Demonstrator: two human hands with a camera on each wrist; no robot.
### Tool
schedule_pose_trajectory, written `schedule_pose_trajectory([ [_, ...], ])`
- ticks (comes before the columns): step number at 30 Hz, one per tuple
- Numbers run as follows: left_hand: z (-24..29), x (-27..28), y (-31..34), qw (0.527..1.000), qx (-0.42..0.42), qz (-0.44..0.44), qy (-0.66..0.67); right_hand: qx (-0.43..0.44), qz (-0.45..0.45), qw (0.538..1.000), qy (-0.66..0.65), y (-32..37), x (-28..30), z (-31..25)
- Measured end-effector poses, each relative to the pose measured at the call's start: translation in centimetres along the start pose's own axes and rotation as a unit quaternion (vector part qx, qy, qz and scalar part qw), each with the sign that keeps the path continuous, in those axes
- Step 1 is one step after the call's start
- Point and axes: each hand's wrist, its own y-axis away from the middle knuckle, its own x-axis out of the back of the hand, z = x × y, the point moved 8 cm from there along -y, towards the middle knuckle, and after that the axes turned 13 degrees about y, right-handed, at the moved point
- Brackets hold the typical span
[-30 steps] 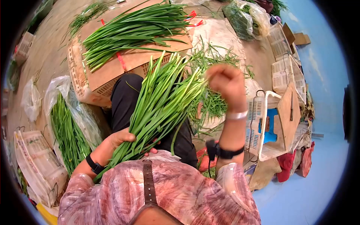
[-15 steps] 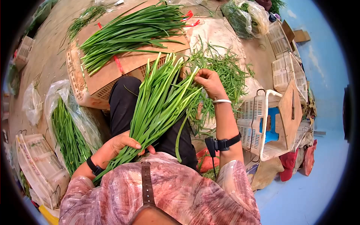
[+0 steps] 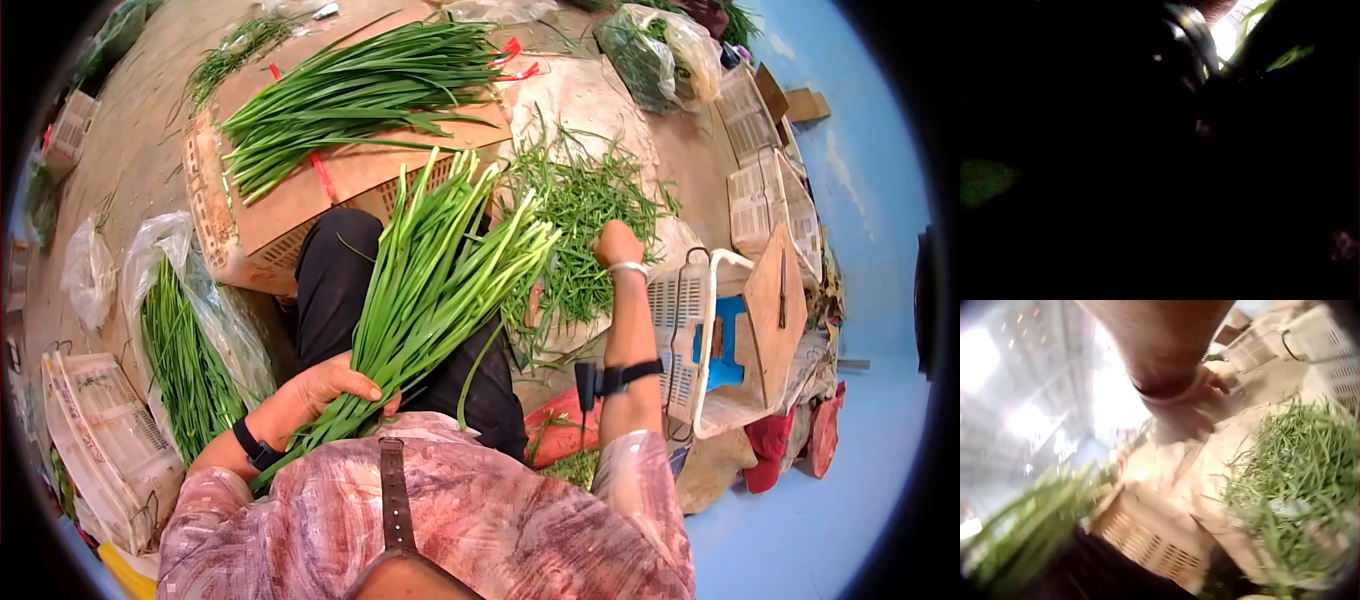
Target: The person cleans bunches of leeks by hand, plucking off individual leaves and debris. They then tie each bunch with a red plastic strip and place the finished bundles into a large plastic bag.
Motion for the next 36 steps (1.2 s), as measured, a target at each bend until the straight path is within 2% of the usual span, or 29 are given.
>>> schedule_pose_trajectory([
  [1, 0.2, -0.6, 0.2, 1.0, 0.003, 0.026, -0.002, -0.012, 0.032, 0.965, -0.261, 1.5, 2.8, -0.9],
  [2, 0.5, -0.7, -0.1, 1.0, -0.007, 0.028, 0.003, -0.021, 0.057, 0.86, -0.506, 2.5, 5.5, -1.8],
  [3, 0.3, -0.7, 0.0, 0.999, 0.015, 0.035, 0.002, 0.034, 0.032, 0.8, -0.598, 3.1, 7.6, -4.3],
  [4, -0.2, -0.7, 0.3, 0.998, 0.041, 0.043, -0.001, 0.097, 0.021, 0.756, -0.646, 4.0, 10.3, -7.1],
  [6, -0.2, -0.3, 0.1, 0.998, 0.033, 0.046, -0.009, 0.182, -0.02, 0.749, -0.637, 3.9, 12.2, -11.9],
  [8, 0.5, -0.2, -0.3, 0.998, -0.021, 0.022, -0.06, 0.269, -0.082, 0.818, -0.501, 3.9, 12.6, -15.5],
  [10, 1.8, -0.8, 0.4, 0.995, -0.039, 0.018, -0.095, 0.283, -0.018, 0.822, -0.494, 4.9, 14.5, -14.8],
  [12, 5.7, -2.7, 3.1, 0.941, -0.101, 0.14, -0.292, 0.288, 0.047, 0.73, -0.618, 8.0, 17.3, -12.2],
  [13, 7.0, -4.2, 4.2, 0.934, -0.138, 0.153, -0.293, 0.303, 0.084, 0.666, -0.676, 10.3, 19.1, -11.5],
  [14, 7.9, -4.4, 4.7, 0.928, -0.136, 0.165, -0.304, 0.311, 0.119, 0.599, -0.728, 12.1, 20.1, -10.5],
  [16, 6.6, -0.1, 3.5, 0.97, -0.123, 0.103, -0.183, 0.282, 0.057, 0.662, -0.692, 9.4, 16.8, -10.8],
  [18, 5.8, 0.7, 3.1, 0.972, -0.121, 0.131, -0.153, 0.232, 0.089, 0.857, -0.451, 8.0, 13.7, -10.8],
  [19, 5.5, 0.6, 3.2, 0.975, -0.128, 0.132, -0.129, 0.237, 0.11, 0.768, -0.585, 9.0, 13.6, -10.5],
  [20, 4.9, 0.6, 3.6, 0.977, -0.127, 0.137, -0.101, 0.236, 0.103, 0.769, -0.585, 9.0, 13.1, -10.5],
  [22, 4.1, 1.6, 3.1, 0.98, -0.102, 0.099, -0.142, 0.235, 0.035, 0.704, -0.669, 9.1, 11.4, -10.0],
  [23, 4.0, 1.3, 3.2, 0.982, -0.104, 0.118, -0.108, 0.231, 0.024, 0.725, -0.649, 8.8, 10.6, -9.9],
  [24, 3.4, 3.6, 3.1, 0.978, -0.11, 0.117, -0.135, 0.229, 0.03, 0.725, -0.649, 8.6, 10.4, -9.4],
  [27, 3.9, 1.3, 2.5, 0.989, -0.082, 0.091, -0.079, 0.216, -0.055, 0.748, -0.626, 9.8, 10.1, -9.8],
  [28, 3.8, 1.3, 2.4, 0.99, -0.079, 0.091, -0.079, 0.213, -0.056, 0.748, -0.627, 9.9, 10.1, -9.9],
  [30, 4.1, 1.7, 2.5, 0.983, -0.089, 0.11, -0.121, 0.277, -0.055, 0.786, -0.55, 10.3, 10.4, -11.1],
  [32, 4.3, 1.4, 2.6, 0.982, -0.085, 0.116, -0.125, 0.257, -0.066, 0.801, -0.537, 10.2, 10.1, -11.1],
  [34, 4.3, 1.2, 2.7, 0.984, -0.081, 0.115, -0.113, 0.295, -0.022, 0.829, -0.474, 10.5, 10.6, -11.6],
  [35, 4.2, 1.4, 2.7, 0.984, -0.081, 0.116, -0.112, 0.258, -0.045, 0.822, -0.506, 10.6, 10.4, -11.3],
  [36, 3.9, 1.6, 2.7, 0.987, -0.075, 0.114, -0.084, 0.258, -0.045, 0.822, -0.506, 10.8, 10.2, -11.3],
])
